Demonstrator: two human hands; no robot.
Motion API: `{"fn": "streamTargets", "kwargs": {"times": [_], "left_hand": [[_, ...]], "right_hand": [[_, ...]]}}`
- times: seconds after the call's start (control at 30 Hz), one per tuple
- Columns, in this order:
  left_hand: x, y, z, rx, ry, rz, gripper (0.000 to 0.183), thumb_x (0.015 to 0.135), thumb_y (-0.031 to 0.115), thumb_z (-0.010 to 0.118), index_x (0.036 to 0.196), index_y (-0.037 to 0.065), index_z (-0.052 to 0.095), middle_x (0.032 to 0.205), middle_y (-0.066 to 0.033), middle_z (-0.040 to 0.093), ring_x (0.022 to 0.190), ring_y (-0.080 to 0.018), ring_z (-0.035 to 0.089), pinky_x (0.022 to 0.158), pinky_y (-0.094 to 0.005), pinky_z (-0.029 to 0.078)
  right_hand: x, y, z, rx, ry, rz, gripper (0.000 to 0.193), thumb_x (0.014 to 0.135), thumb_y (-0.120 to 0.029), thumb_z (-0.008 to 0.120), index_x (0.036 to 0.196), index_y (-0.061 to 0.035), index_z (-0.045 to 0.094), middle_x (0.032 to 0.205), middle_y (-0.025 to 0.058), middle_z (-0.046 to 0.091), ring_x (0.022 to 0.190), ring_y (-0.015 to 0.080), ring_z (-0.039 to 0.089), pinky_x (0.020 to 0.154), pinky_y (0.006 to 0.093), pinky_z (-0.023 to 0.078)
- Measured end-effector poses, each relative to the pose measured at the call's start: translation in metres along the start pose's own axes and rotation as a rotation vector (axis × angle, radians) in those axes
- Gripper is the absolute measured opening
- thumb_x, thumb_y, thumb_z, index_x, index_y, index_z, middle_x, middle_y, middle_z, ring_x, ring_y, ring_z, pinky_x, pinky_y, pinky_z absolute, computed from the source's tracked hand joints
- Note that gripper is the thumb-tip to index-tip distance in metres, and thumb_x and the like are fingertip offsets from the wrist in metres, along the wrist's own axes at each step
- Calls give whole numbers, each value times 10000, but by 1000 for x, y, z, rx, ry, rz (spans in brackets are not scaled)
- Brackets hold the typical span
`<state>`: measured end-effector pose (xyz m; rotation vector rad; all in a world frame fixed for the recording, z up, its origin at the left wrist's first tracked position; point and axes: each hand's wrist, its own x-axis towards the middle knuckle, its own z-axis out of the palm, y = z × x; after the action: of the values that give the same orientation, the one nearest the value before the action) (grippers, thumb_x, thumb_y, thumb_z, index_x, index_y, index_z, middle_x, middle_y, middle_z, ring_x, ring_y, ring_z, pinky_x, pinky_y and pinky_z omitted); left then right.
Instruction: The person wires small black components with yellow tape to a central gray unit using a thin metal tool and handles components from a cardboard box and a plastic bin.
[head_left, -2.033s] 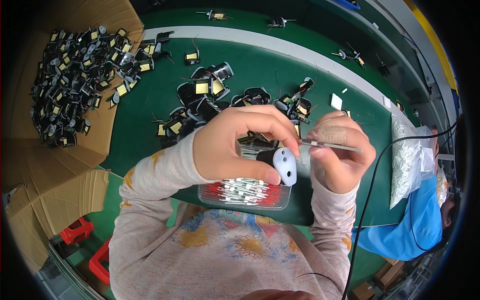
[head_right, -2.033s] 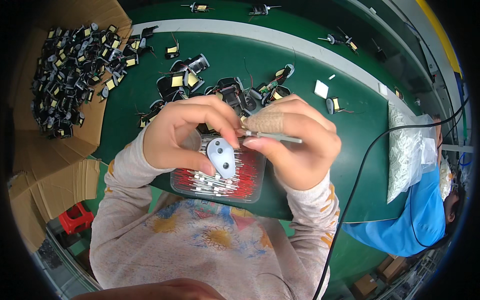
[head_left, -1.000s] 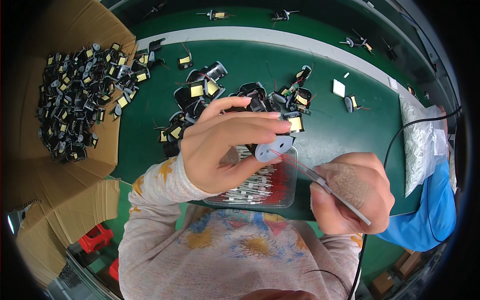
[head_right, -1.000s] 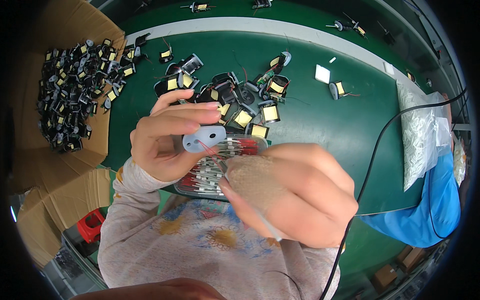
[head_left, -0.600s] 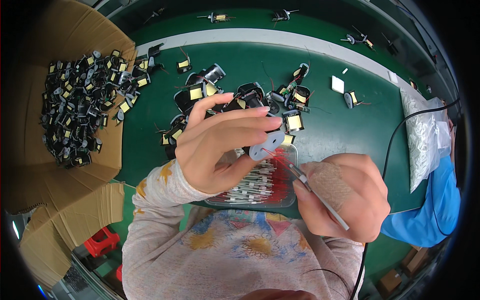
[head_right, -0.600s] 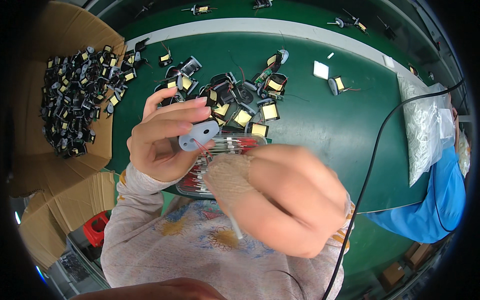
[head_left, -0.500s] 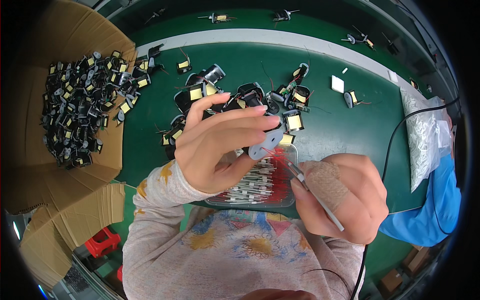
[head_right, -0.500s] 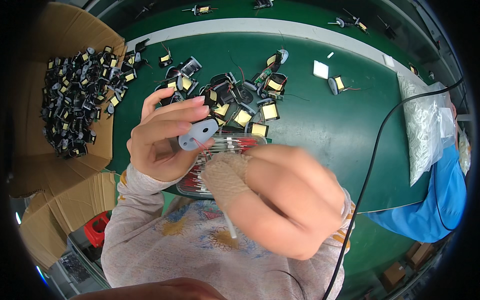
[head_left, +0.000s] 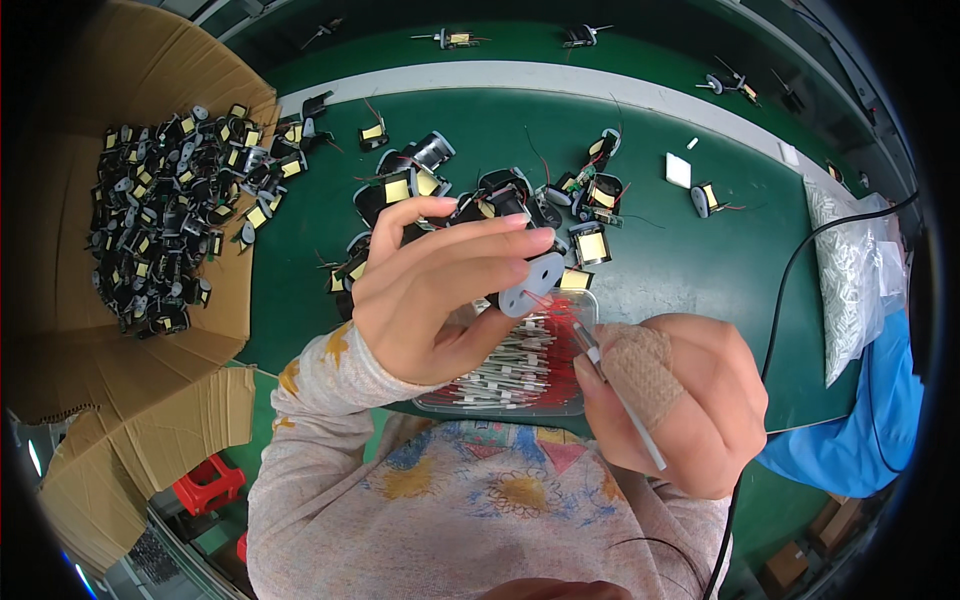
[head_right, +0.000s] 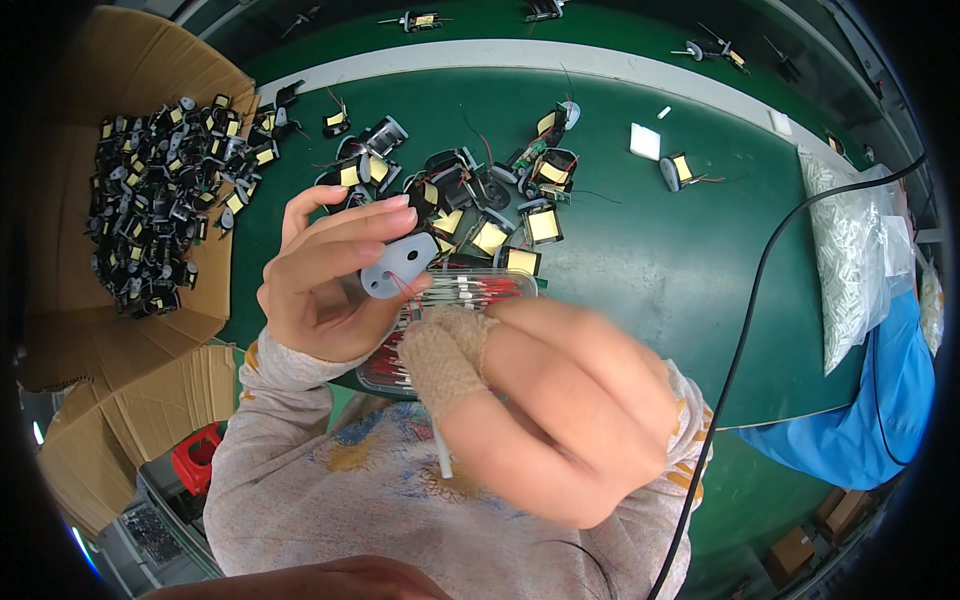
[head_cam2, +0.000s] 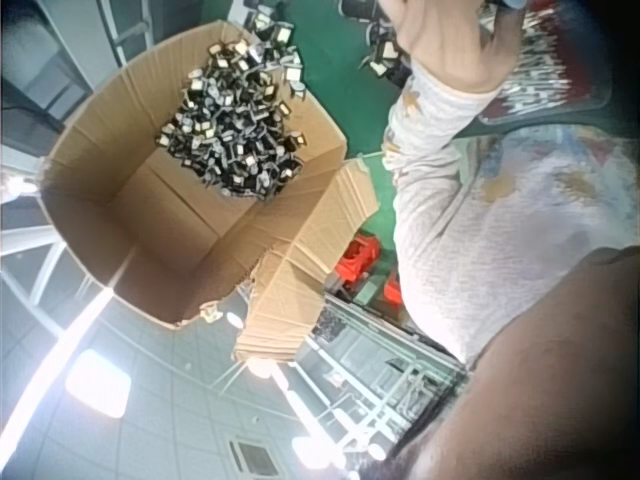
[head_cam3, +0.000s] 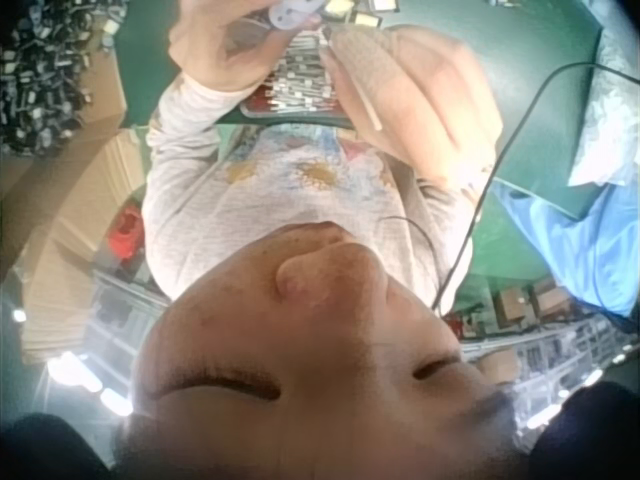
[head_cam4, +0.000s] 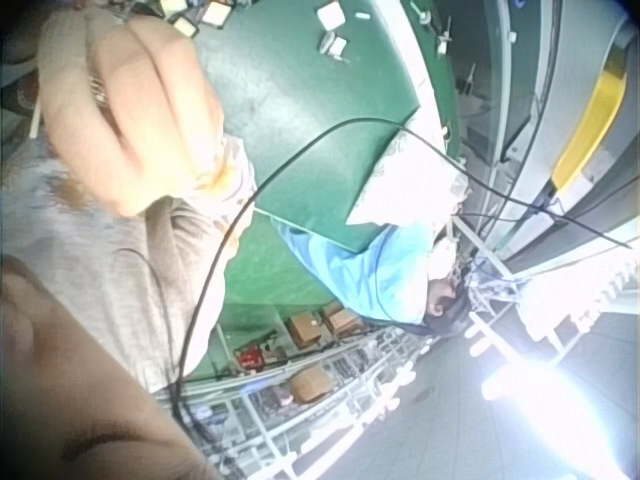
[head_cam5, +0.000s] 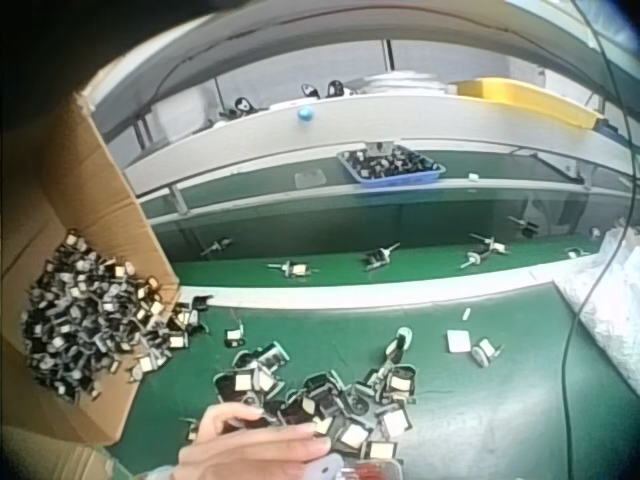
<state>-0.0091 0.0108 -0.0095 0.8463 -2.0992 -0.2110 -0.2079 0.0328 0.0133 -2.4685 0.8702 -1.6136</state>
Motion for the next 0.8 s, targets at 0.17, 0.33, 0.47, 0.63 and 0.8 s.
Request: {"fn": "streamTargets", "kwargs": {"times": [0.17,0.33,0.47,0.63,0.8], "left_hand": [[-2,0,-1,-54,3,-29,549,609,-5,794,1019,65,435,1001,-189,651,943,-265,646,910,-447,345],[-2,2,-2,-57,-5,-27,571,605,-3,799,1032,62,425,1010,-201,646,926,-255,651,915,-444,341],[-1,3,-2,-59,-4,-34,576,603,2,802,1039,64,430,1013,-200,645,917,-253,654,918,-442,341],[-4,3,-3,-34,4,-28,577,606,5,803,1045,70,435,1012,-193,647,914,-252,655,917,-438,342],[-4,5,-4,-12,6,-28,579,607,7,803,1048,72,434,1013,-188,648,910,-247,657,914,-431,342]], "right_hand": [[1,-3,4,-28,11,-20,432,490,75,753,891,24,599,767,131,637,599,249,600,488,291,475],[1,-4,5,-26,31,-3,442,483,71,763,889,23,597,770,130,637,605,249,602,487,290,476],[2,-6,4,-32,35,-5,424,485,69,764,873,25,598,771,133,636,608,249,604,486,288,480],[1,-7,6,-54,41,-38,397,482,64,766,842,36,600,771,135,633,607,249,607,481,286,483],[0,-8,6,-61,36,-46,374,488,61,765,823,44,601,769,137,632,613,250,613,478,280,487]]}}
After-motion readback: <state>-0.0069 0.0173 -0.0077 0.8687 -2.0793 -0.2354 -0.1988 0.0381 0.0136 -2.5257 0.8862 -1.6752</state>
